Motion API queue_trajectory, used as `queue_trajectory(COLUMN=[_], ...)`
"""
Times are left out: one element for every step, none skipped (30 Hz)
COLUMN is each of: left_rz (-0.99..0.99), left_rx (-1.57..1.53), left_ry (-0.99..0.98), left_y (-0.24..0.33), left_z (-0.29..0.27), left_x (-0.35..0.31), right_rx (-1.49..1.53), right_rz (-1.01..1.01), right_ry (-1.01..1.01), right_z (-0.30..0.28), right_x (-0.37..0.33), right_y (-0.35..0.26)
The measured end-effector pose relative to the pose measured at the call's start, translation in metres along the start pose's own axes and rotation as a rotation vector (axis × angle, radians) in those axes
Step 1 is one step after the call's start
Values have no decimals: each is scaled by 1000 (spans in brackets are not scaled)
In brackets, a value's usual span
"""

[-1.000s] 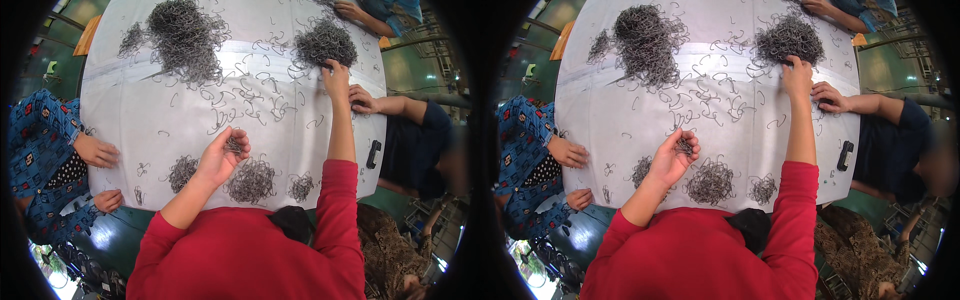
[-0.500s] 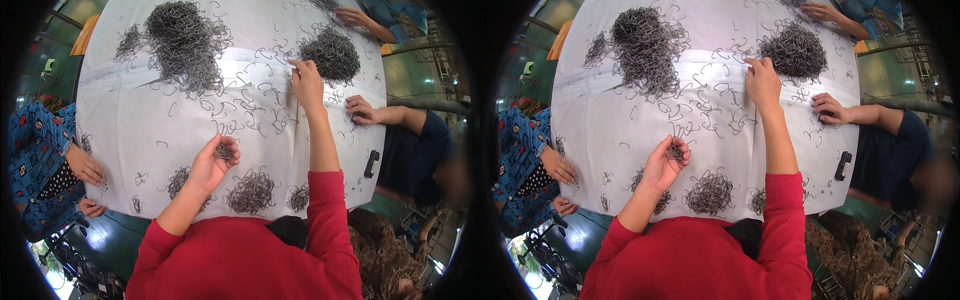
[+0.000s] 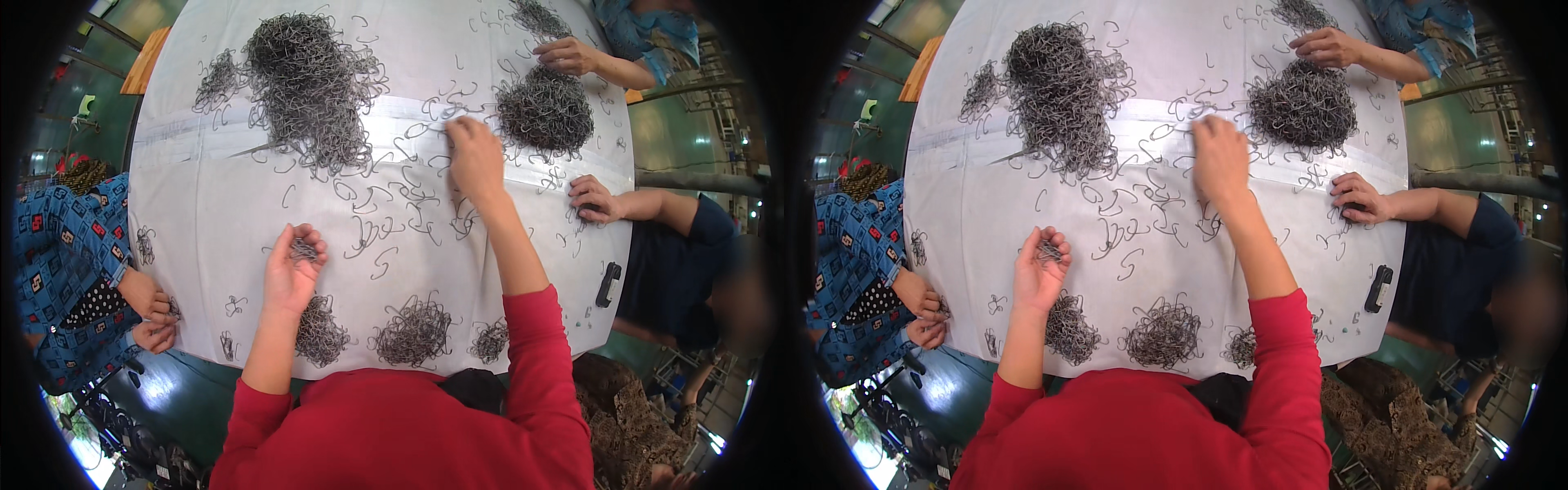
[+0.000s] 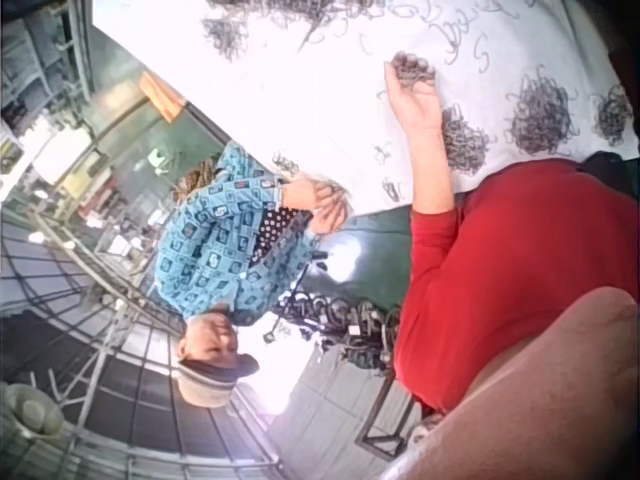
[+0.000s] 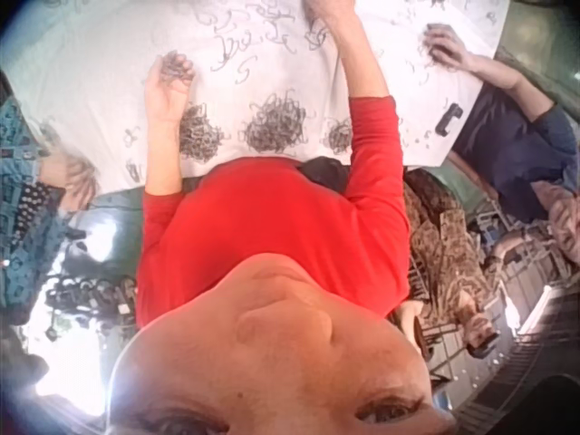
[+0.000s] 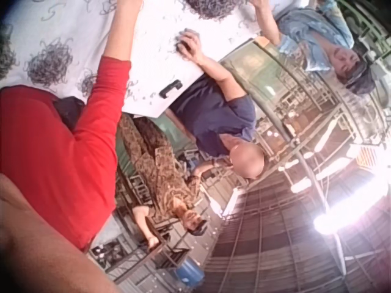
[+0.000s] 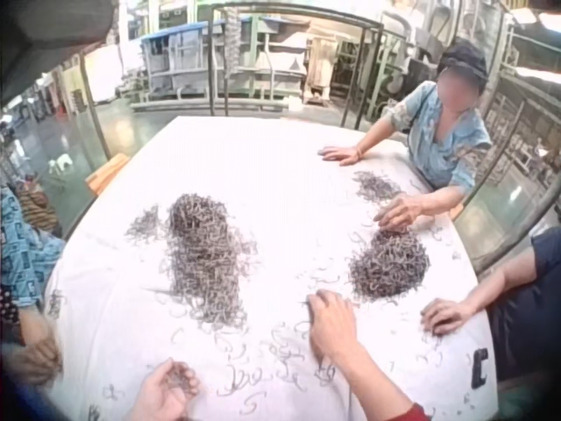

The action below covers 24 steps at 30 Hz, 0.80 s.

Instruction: The person sorts small metal wire pieces on a white sheet, picking them up and placing them into piles. Other people at the table also sort wires. The person occasionally gathers and redistributes the piles.

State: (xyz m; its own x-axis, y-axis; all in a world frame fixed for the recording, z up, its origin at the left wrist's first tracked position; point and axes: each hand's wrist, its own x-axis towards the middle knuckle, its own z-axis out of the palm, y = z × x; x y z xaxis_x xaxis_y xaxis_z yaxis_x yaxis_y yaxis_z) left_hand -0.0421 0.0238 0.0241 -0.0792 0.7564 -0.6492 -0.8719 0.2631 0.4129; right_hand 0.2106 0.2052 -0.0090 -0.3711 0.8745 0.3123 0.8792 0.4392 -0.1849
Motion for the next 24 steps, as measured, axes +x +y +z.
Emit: queue_trajectory(left_rz=[18,36,53,57,53,49,46,38,30,30,29,28,27,33,39,35,29,22,19,24,29,33,40,44], left_rx=[-10,-19,-28,-42,-28,-15,-1,0,1,-3,0,4,7,10,14,23,25,27,27,26,25,25,26,28], left_ry=[21,43,66,83,80,78,72,58,45,36,25,15,10,6,1,-7,-11,-16,-22,-26,-32,-35,-37,-41], left_y=[3,6,8,9,9,8,8,9,9,9,9,9,8,8,9,9,9,10,9,9,9,9,9,9], left_z=[-9,-18,-24,-26,-28,-30,-31,-30,-28,-28,-29,-31,-33,-33,-32,-31,-31,-31,-32,-33,-34,-35,-35,-34], left_x=[2,5,7,7,9,10,12,14,15,16,16,16,14,14,13,14,14,15,15,15,15,14,13,13], right_rx=[126,161,197,194,191,187,124,60,-5,-51,7,64,123,163,202,236,271,245,218,191,150,110,68,29], right_rz=[-50,-71,-92,-28,40,108,132,155,177,127,84,40,-4,18,114,222,328,398,464,528,546,563,582,519], right_ry=[-62,-90,-117,-74,-27,20,80,137,194,149,96,42,-16,20,13,6,0,-41,-82,-123,-188,-255,-321,-342], right_z=[-6,-11,-13,-10,-6,-1,4,11,17,17,17,16,11,11,14,15,17,18,20,20,22,23,25,30], right_x=[-2,-1,0,5,14,22,29,35,38,43,45,45,47,55,66,76,87,98,110,121,131,139,145,148], right_y=[-13,-23,-28,-25,-16,-7,2,12,21,21,17,13,7,8,13,22,30,39,46,48,48,46,45,47])
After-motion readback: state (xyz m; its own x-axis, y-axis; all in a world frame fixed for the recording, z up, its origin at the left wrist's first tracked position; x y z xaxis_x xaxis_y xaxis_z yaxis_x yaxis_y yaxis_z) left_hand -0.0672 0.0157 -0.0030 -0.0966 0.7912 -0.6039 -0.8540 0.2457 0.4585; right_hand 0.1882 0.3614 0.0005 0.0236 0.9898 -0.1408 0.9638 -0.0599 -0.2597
